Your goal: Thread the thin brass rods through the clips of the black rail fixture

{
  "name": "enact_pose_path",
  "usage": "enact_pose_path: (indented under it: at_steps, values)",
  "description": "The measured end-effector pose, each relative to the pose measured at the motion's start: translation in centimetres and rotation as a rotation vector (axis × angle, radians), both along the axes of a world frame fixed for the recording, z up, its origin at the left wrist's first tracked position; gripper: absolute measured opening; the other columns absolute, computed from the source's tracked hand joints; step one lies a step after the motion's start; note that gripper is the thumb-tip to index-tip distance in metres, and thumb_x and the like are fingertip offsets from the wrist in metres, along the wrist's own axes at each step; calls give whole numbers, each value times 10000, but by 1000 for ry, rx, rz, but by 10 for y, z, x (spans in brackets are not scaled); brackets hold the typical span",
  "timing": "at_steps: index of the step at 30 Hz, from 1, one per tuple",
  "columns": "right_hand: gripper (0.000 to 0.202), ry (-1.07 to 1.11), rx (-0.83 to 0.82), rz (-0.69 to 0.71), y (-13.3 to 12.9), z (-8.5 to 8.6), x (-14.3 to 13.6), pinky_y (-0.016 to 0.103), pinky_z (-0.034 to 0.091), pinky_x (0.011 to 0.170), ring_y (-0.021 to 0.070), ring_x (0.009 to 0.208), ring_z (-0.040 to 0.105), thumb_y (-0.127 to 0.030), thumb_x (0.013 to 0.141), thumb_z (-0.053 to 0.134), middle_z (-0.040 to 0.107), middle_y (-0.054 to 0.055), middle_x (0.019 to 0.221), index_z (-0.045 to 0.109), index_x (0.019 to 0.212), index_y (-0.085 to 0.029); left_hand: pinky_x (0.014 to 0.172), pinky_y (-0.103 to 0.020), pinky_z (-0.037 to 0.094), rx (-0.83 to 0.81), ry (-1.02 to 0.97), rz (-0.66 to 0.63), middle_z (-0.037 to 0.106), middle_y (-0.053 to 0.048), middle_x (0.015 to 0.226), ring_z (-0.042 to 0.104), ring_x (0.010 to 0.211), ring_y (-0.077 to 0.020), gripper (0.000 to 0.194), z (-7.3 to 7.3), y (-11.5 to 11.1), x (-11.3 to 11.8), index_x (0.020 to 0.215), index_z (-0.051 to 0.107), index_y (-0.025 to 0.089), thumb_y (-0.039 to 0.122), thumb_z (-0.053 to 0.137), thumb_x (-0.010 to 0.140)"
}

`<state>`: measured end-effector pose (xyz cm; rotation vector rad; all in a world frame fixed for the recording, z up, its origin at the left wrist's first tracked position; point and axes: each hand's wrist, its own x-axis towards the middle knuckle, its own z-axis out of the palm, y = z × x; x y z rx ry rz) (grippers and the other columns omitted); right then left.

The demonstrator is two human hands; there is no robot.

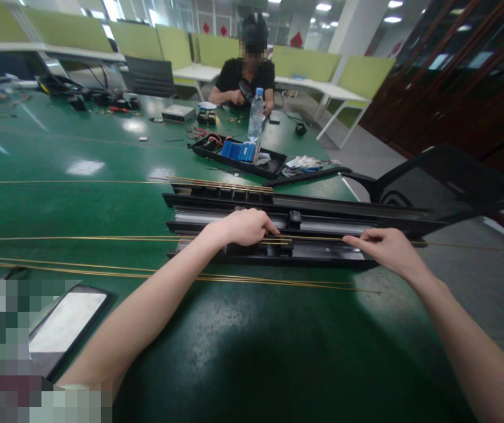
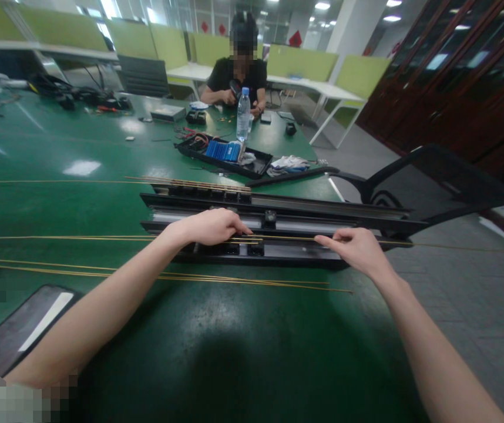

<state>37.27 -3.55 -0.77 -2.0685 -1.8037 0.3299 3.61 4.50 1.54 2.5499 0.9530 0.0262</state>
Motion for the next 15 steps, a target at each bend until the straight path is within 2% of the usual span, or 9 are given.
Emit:
enact_pose_path:
  at_steps: [15]
  values:
    - [613,-19,-12,-9,-3,0,5,283,285,540,142,515,412,-776,667,602,476,-4,480,589,551,-174,916,-276,485,2,8,11,717,10,1177,656,1075,-180,482,0,-1,0,1187,688,334,154,417,831]
